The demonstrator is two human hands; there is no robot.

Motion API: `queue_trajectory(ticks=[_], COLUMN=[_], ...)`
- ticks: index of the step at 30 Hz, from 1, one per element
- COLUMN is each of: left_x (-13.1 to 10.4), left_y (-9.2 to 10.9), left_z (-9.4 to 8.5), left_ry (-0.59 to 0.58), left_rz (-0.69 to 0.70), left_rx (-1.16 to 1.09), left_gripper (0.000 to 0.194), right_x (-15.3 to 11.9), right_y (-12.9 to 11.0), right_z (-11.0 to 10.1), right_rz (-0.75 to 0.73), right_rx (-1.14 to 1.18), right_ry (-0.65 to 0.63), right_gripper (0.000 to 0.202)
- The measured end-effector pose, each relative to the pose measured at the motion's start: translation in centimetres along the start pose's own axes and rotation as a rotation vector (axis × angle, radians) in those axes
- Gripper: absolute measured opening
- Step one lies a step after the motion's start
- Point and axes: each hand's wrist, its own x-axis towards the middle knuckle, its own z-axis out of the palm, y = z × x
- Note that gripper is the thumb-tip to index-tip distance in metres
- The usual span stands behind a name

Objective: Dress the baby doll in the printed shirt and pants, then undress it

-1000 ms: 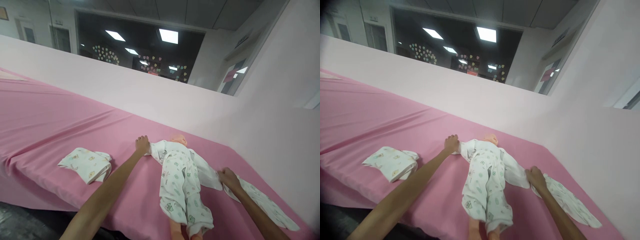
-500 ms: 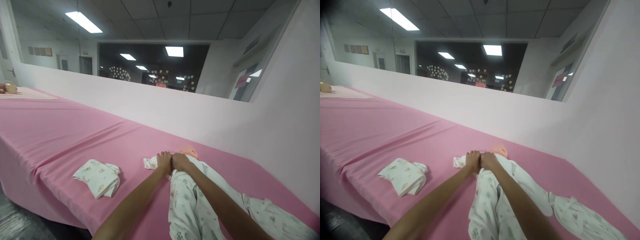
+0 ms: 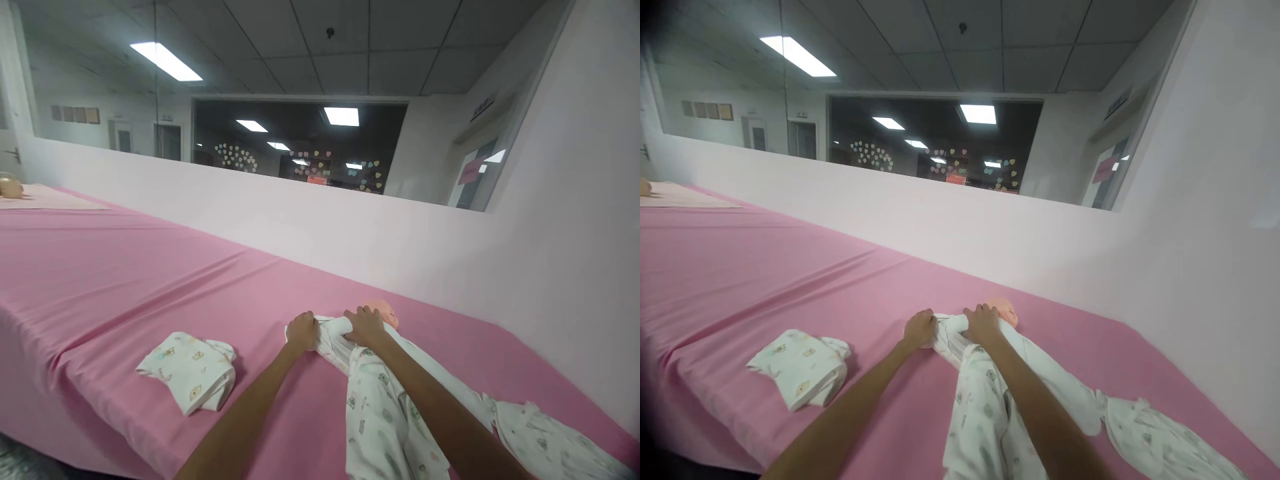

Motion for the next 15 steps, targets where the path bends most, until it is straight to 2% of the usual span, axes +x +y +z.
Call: queue_trajectory(ticks=[4,9,12,15], left_x=[1.1,2.1,2.3,2.2], left_y=[-2.4,-4.4,-4.7,-4.3], left_z=[-0.1,-0.4,-0.3,0.0], left_ry=[-0.012,-0.027,-0.047,-0.088], left_rz=[-0.059,-0.04,-0.027,-0.033], left_rx=[-0.114,-0.318,-0.468,-0.637], left_gripper=[0.024,0.019,0.019,0.02], right_x=[-1.0,-2.0,-2.4,-2.3], right_y=[2.0,4.4,4.5,3.5], right_z=[-1.2,-2.2,-2.4,-2.3], right_rz=[0.025,0.083,0.112,0.123], right_rx=[0.048,0.139,0.174,0.177], right_ry=[0.048,0.094,0.106,0.104], right_gripper=[0.045,0.037,0.035,0.037])
